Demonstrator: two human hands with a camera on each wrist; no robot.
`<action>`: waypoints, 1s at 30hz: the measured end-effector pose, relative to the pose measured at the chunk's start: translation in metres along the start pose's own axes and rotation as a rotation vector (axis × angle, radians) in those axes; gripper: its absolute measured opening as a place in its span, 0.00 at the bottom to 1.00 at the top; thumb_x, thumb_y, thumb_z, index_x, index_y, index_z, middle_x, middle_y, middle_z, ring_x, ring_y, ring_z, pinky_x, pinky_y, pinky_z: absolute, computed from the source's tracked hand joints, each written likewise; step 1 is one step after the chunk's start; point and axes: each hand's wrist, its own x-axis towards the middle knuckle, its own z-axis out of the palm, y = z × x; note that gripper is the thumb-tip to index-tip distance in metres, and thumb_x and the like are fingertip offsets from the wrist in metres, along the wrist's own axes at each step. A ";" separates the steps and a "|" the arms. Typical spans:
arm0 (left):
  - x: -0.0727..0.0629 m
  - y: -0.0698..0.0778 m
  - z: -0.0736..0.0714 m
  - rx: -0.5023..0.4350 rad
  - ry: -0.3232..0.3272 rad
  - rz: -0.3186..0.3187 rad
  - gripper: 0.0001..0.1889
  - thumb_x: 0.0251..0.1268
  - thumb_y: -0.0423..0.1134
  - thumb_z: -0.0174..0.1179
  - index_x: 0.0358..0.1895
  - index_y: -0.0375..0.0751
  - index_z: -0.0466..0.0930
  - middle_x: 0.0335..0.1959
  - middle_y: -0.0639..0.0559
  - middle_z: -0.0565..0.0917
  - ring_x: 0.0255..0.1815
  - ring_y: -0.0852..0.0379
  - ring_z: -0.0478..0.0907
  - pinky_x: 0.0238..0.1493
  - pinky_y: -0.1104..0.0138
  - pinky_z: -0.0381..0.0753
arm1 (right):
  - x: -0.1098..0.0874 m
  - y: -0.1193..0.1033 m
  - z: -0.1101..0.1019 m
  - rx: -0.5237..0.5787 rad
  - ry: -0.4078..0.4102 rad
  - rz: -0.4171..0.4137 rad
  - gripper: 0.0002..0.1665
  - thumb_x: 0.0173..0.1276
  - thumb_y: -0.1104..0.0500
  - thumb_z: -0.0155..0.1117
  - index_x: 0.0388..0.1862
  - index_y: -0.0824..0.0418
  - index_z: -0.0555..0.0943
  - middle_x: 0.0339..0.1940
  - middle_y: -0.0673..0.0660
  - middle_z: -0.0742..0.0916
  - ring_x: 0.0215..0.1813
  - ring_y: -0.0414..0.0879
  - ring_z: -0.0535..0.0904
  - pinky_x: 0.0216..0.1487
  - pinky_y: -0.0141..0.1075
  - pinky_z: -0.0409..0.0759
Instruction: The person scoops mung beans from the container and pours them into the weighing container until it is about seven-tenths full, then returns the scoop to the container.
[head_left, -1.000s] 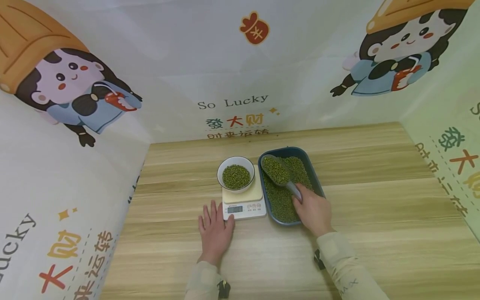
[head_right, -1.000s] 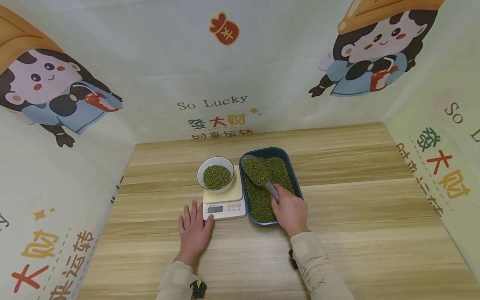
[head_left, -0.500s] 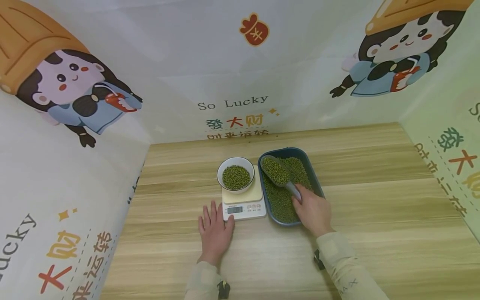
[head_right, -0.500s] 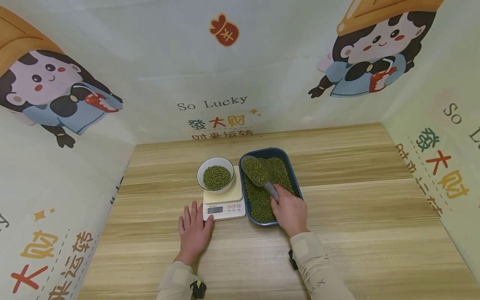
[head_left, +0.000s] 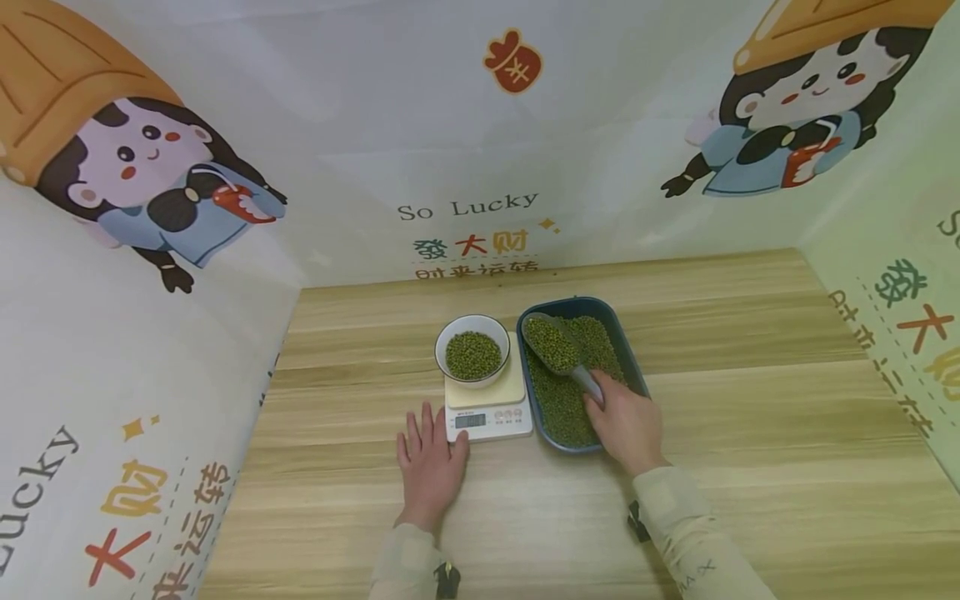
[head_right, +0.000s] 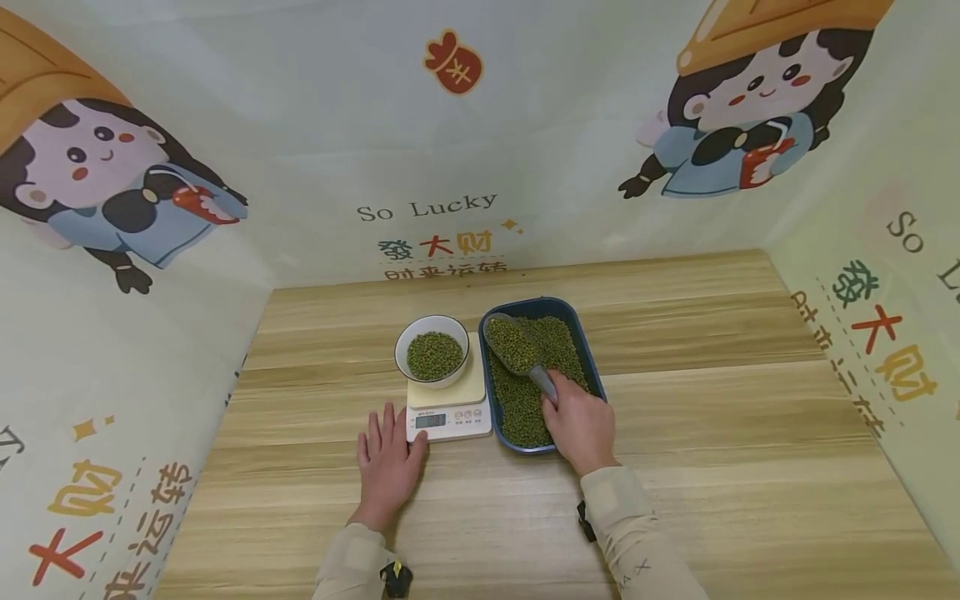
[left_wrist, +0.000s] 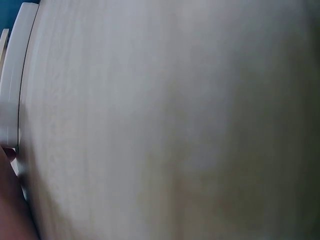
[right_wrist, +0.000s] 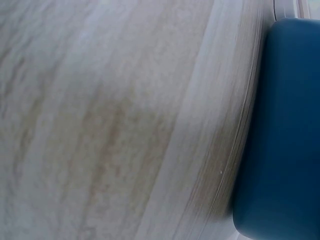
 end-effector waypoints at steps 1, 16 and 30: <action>0.000 0.000 0.000 0.000 0.002 -0.002 0.33 0.66 0.59 0.34 0.68 0.44 0.53 0.71 0.46 0.43 0.70 0.44 0.32 0.63 0.47 0.29 | 0.000 0.000 0.000 0.001 0.000 0.001 0.22 0.57 0.51 0.61 0.51 0.56 0.76 0.35 0.57 0.85 0.25 0.49 0.79 0.20 0.41 0.72; 0.001 0.000 0.002 0.008 -0.019 -0.025 0.34 0.65 0.61 0.31 0.69 0.45 0.51 0.71 0.47 0.41 0.70 0.45 0.30 0.64 0.48 0.27 | 0.001 0.000 -0.001 0.007 -0.020 0.010 0.23 0.58 0.51 0.60 0.52 0.56 0.76 0.37 0.57 0.85 0.27 0.50 0.80 0.22 0.42 0.73; 0.001 0.000 0.003 0.012 -0.010 -0.018 0.34 0.65 0.61 0.31 0.69 0.45 0.51 0.71 0.47 0.42 0.70 0.44 0.30 0.63 0.47 0.28 | 0.001 0.001 0.000 0.003 -0.024 0.014 0.23 0.58 0.51 0.60 0.52 0.55 0.76 0.37 0.56 0.85 0.27 0.49 0.80 0.21 0.41 0.73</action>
